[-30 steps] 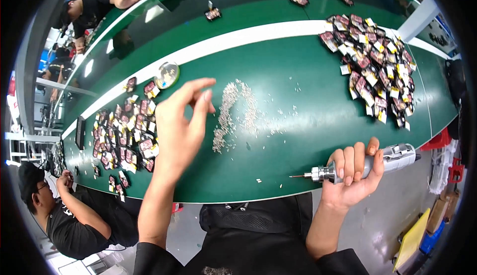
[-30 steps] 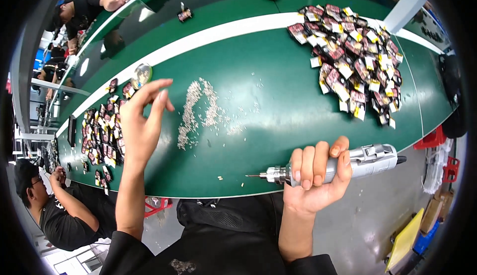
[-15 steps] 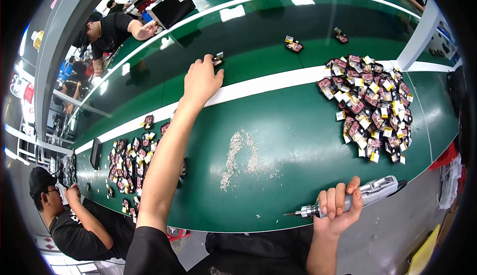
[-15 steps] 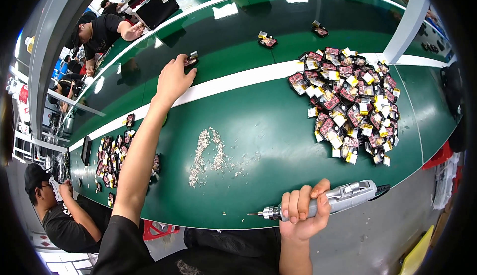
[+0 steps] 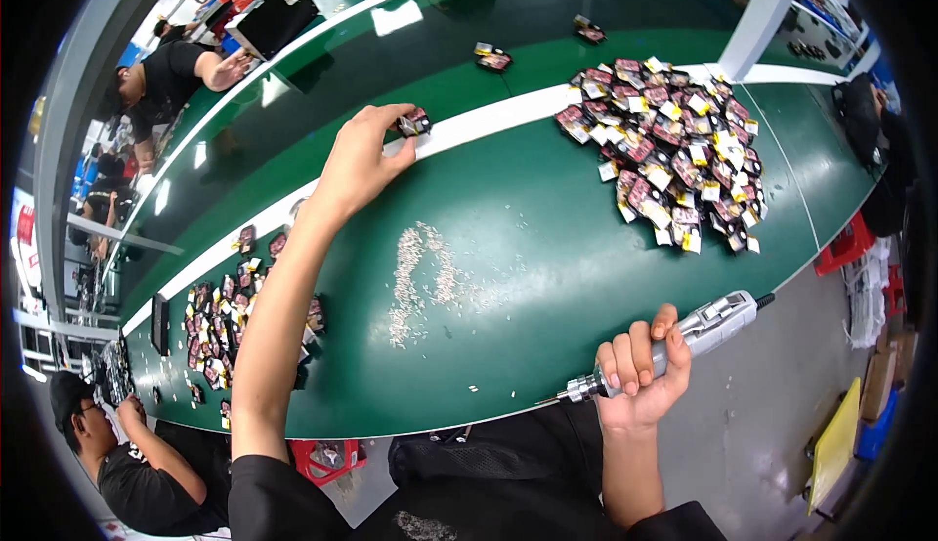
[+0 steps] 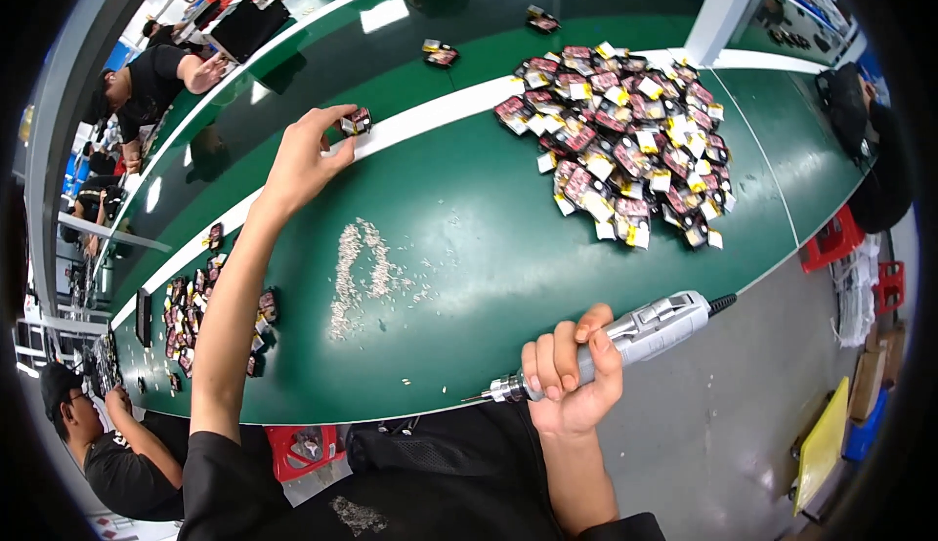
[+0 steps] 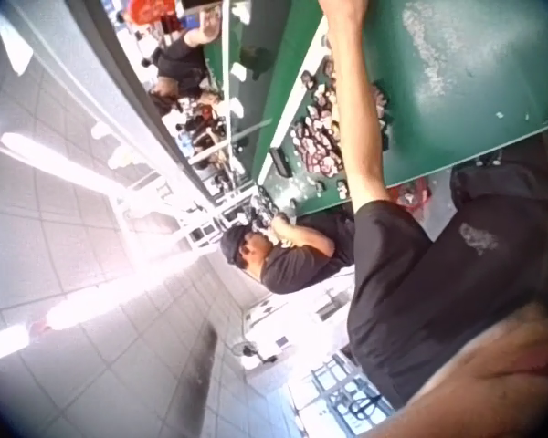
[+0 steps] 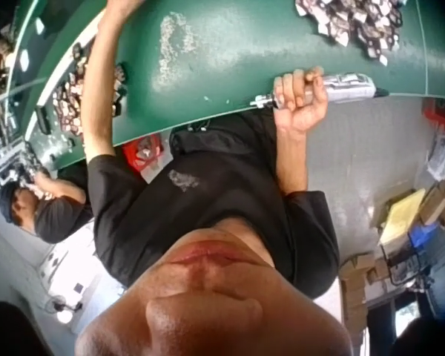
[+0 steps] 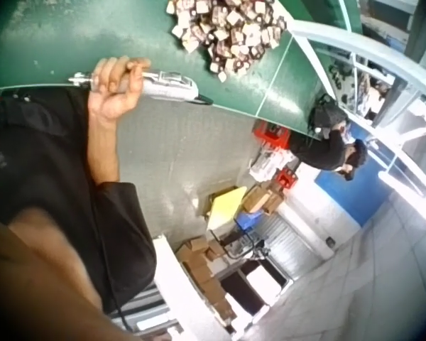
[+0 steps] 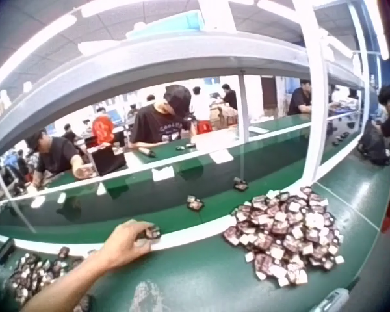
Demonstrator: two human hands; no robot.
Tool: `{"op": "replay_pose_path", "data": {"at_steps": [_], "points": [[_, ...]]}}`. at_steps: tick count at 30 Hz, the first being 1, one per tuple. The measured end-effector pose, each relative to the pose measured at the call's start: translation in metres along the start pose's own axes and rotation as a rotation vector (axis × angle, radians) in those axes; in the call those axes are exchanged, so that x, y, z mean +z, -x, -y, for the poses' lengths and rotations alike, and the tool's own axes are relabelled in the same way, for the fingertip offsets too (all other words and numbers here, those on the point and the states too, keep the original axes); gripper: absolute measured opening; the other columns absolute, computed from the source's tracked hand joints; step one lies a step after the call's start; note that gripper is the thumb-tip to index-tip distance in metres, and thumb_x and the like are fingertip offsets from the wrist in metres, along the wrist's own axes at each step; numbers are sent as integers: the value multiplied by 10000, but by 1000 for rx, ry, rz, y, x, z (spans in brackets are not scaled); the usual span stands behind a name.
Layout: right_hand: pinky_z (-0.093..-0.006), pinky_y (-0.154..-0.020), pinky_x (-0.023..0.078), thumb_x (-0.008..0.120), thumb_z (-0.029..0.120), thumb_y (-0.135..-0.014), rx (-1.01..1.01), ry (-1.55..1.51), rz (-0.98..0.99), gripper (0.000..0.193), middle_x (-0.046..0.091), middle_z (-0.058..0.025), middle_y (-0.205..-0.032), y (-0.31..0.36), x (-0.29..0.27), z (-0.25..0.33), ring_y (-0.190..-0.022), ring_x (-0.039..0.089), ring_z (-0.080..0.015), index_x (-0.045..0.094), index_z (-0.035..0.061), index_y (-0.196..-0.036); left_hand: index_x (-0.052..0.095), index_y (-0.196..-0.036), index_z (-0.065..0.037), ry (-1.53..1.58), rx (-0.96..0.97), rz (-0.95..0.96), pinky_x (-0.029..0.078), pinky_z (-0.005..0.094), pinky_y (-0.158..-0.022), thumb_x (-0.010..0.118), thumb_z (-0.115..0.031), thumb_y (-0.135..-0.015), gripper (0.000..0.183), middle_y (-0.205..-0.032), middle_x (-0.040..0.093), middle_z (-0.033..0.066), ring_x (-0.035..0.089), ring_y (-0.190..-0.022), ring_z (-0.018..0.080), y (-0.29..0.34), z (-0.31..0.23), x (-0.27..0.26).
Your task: The worker is using an electric screwdriver to assemble small electronic components on a green conveyor belt assembly line.
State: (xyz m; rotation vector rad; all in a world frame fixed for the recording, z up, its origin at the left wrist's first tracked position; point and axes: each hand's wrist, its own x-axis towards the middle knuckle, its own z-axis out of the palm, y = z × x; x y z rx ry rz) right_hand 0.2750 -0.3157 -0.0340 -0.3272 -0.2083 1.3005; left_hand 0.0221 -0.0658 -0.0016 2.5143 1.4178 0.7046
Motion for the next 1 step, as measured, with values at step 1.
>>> {"op": "replay_pose_path", "data": {"at_steps": [1], "points": [[-251, -421, 358, 432, 216, -960, -17, 26, -32, 156, 342, 26, -483, 8, -4, 6, -367, 336, -79, 429, 89, -871, 602, -1132, -39, 44, 209, 9, 492, 283, -679, 644, -73, -748, 388, -1059, 638, 96, 609, -883, 210, 9, -15, 9]]}}
